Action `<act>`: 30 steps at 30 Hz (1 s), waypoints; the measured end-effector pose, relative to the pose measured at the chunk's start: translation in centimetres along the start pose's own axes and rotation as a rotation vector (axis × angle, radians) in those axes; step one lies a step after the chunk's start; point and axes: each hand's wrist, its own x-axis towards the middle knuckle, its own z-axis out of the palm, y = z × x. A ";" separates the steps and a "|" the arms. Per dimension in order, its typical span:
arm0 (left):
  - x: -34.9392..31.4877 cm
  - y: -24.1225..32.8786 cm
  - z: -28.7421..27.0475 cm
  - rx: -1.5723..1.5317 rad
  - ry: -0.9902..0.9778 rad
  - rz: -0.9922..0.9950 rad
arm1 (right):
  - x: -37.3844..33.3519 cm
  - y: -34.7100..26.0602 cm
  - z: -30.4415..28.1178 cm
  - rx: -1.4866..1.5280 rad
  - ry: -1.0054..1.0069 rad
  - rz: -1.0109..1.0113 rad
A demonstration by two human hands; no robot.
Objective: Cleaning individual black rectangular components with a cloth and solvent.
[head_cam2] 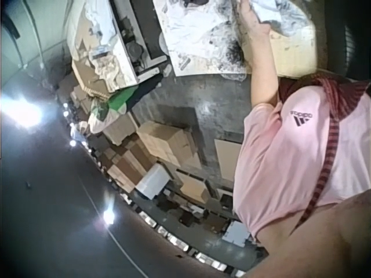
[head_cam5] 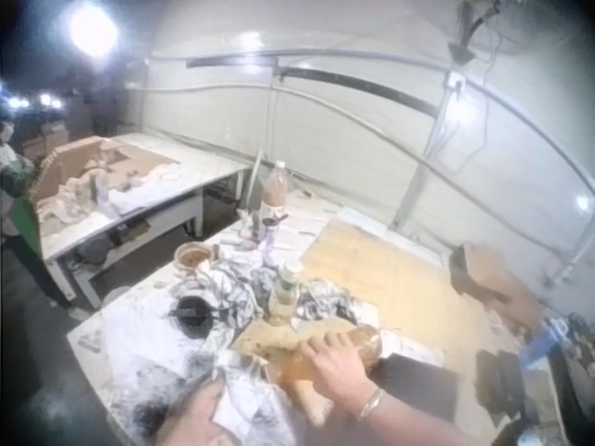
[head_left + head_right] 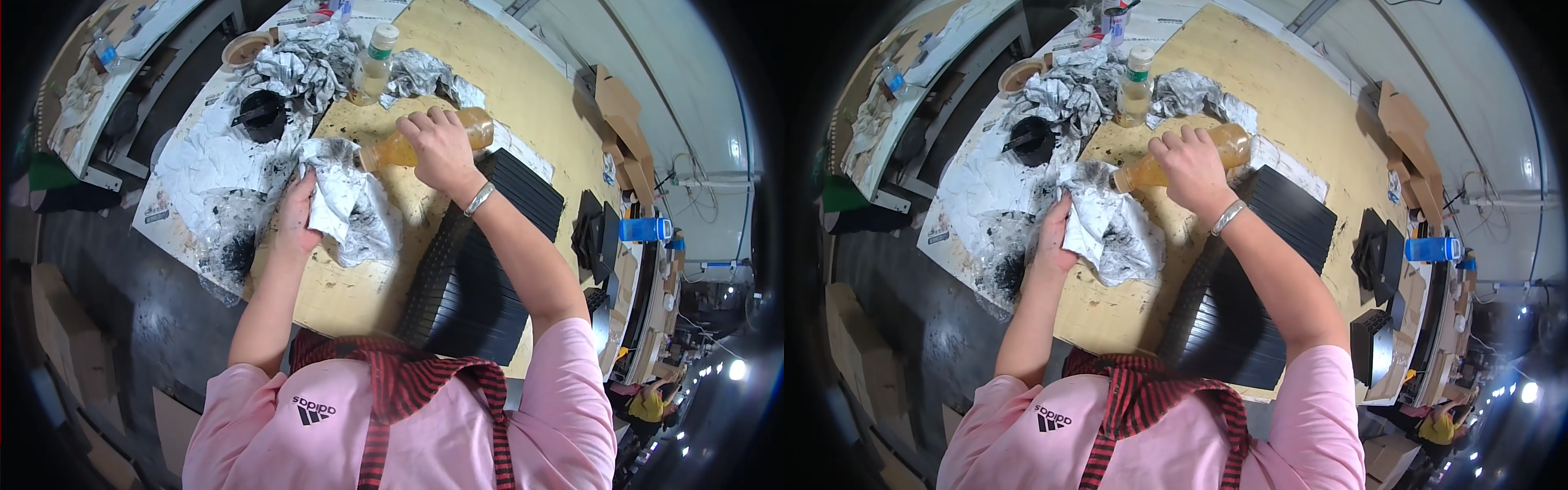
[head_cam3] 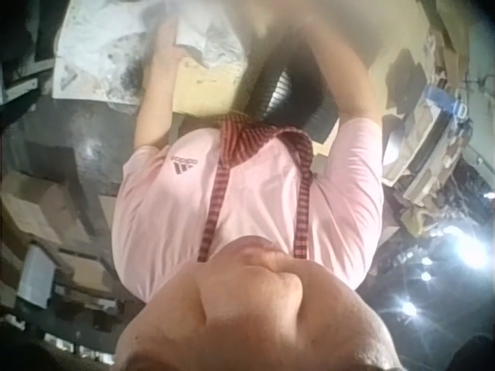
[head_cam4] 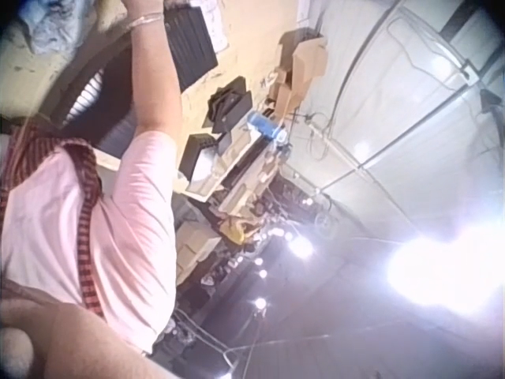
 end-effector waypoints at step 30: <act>-3.9 -0.4 1.9 0.083 -0.143 -0.109 | -4.4 6.0 3.9 1.164 0.158 0.847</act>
